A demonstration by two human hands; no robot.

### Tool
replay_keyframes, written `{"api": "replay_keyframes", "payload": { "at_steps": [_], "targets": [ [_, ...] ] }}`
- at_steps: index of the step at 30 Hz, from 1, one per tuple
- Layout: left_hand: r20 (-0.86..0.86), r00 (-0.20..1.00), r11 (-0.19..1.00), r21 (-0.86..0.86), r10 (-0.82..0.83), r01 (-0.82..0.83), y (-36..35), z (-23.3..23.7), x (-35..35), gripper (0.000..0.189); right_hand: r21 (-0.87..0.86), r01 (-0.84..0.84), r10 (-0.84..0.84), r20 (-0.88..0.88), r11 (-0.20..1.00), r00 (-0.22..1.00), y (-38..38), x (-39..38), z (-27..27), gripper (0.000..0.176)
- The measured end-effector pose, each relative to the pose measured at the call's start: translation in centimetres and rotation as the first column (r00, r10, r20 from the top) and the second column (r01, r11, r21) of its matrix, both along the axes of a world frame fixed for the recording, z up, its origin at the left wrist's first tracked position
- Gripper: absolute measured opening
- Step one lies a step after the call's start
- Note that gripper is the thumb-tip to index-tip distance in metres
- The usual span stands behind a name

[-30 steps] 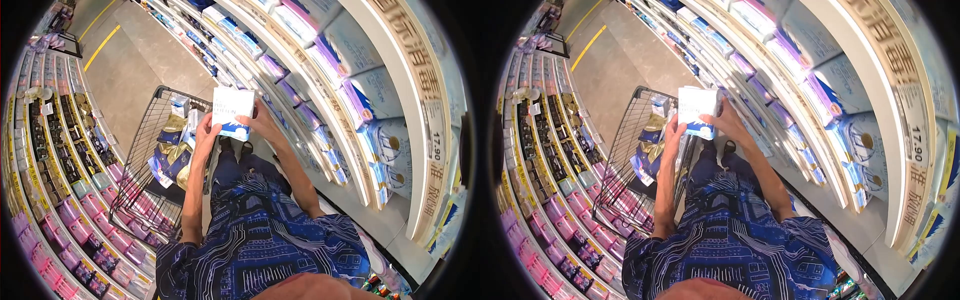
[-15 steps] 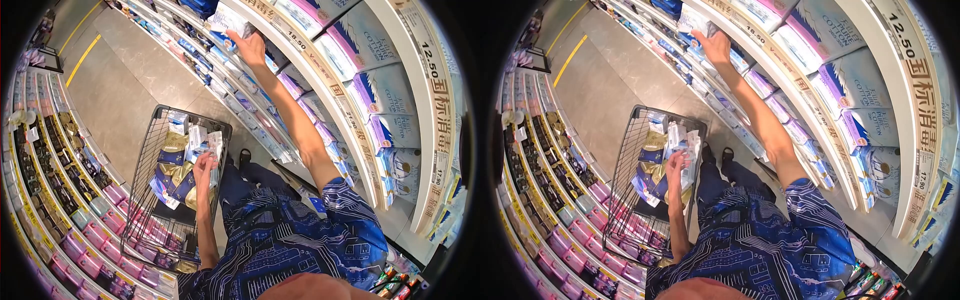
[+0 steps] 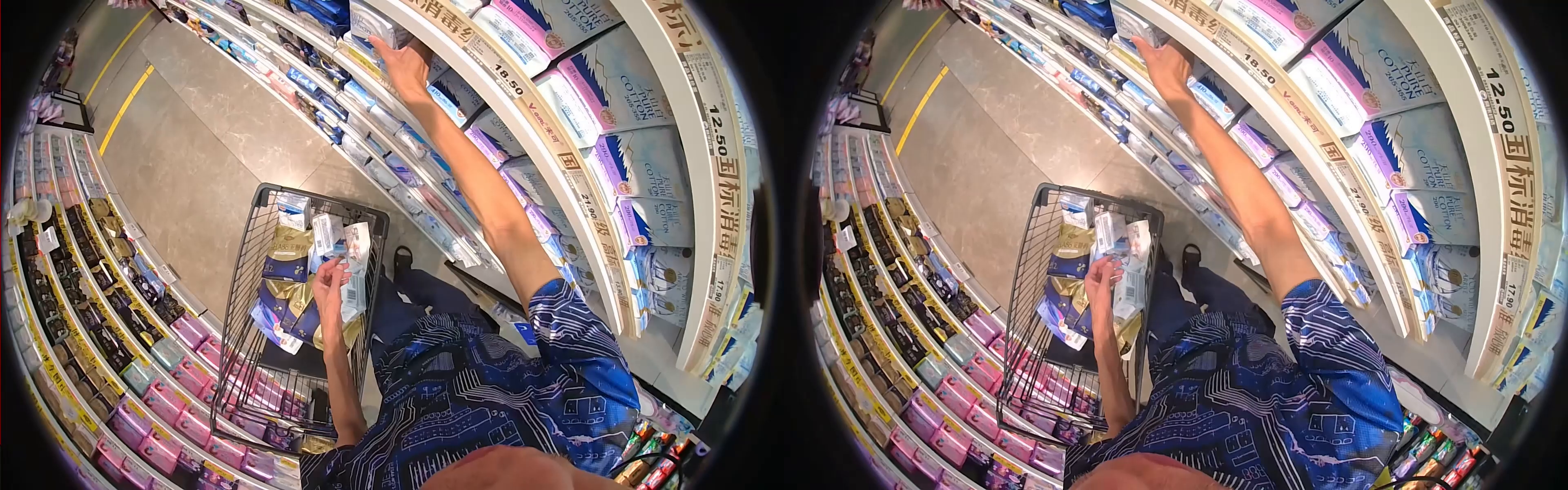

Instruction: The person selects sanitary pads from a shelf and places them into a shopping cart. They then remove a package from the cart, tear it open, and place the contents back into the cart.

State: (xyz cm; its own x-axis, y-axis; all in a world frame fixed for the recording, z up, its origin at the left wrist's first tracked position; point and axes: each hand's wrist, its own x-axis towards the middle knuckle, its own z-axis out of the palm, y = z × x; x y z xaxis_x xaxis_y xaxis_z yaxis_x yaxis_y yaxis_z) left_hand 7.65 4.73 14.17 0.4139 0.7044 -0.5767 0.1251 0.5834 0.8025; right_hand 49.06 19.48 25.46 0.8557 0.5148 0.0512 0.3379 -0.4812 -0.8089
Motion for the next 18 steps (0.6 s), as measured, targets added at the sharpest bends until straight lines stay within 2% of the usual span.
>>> {"api": "replay_keyframes", "payload": {
  "at_steps": [3, 6, 9, 12, 15, 18],
  "targets": [
    [0.000, 1.000, 1.000, 0.003, 0.005, -0.005, 0.0, -0.3, -0.2, 0.031, 0.073, 0.001, -0.006, 0.061, 0.997, 0.998, -0.1, -0.3, 0.5, 0.074],
    [0.008, 1.000, 1.000, -0.011, 0.017, -0.017, -0.2, -0.5, -0.2, 0.031, -0.003, -0.024, 0.024, 0.022, 1.000, 0.999, 0.2, -0.2, 1.0, 0.075],
    [-0.021, 1.000, 1.000, -0.019, -0.001, 0.000, 0.0, -0.5, -0.2, 0.031, -0.089, 0.020, -0.017, 0.027, 0.996, 0.999, 0.5, -0.3, 1.2, 0.077],
    [-0.026, 0.999, 0.999, 0.003, -0.033, 0.033, 0.1, -1.2, -0.6, 0.037, -0.023, -0.022, 0.022, -0.017, 0.999, 1.000, -0.2, -0.1, 1.1, 0.078],
    [-0.284, 0.938, 0.904, 0.316, -0.198, 0.287, -0.4, -2.2, -0.3, 0.044, 0.250, 0.028, -0.080, 0.202, 0.968, 0.976, -0.8, -1.3, 2.0, 0.081],
    [-0.563, 0.825, 0.642, 0.615, -0.049, 0.458, -4.4, -6.4, 1.3, 0.050, 0.168, 0.053, -0.070, 0.099, 0.984, 0.993, -1.7, -1.8, 2.9, 0.074]
  ]
}}
